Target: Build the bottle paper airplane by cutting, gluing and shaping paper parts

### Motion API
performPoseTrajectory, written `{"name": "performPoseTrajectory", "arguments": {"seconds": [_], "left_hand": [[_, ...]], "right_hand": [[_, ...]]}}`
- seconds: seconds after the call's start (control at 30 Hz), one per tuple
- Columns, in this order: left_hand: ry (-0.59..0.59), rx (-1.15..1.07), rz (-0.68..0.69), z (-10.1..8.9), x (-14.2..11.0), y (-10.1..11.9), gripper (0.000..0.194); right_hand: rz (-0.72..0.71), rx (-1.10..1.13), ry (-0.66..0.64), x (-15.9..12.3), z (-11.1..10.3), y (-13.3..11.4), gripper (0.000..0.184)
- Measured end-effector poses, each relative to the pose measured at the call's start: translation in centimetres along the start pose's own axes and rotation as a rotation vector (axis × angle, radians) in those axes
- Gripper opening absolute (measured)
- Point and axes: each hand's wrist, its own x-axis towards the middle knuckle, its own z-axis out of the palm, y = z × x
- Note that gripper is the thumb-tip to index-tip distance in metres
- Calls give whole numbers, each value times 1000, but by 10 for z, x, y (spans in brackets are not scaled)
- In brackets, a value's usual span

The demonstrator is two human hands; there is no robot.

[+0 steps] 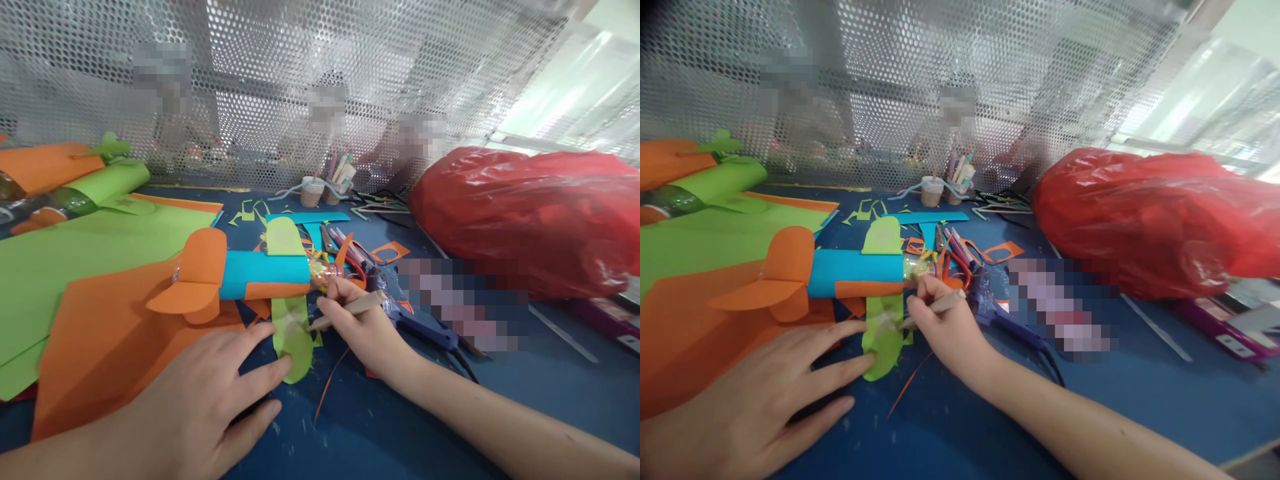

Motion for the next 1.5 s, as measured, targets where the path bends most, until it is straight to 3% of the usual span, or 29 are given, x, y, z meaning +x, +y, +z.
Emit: {"name": "performPoseTrajectory", "arguments": {"seconds": [0.8,1.0,1.13,1.27,1.5], "left_hand": [[-17,0,-4,-3,-1,3,36],[30,37,-5,-1,-2,3,36],[77,37,-18,1,-3,2,37],[89,33,-3,1,-3,1,37],[240,63,8,-2,3,6,32]], "right_hand": [[-31,-102,8,1,0,0,27],[37,166,59,-2,-1,-7,32],[-70,282,190,-6,-2,-9,31],[-187,184,282,-9,-3,-11,21],[-231,179,205,-14,-1,-14,24]]}}
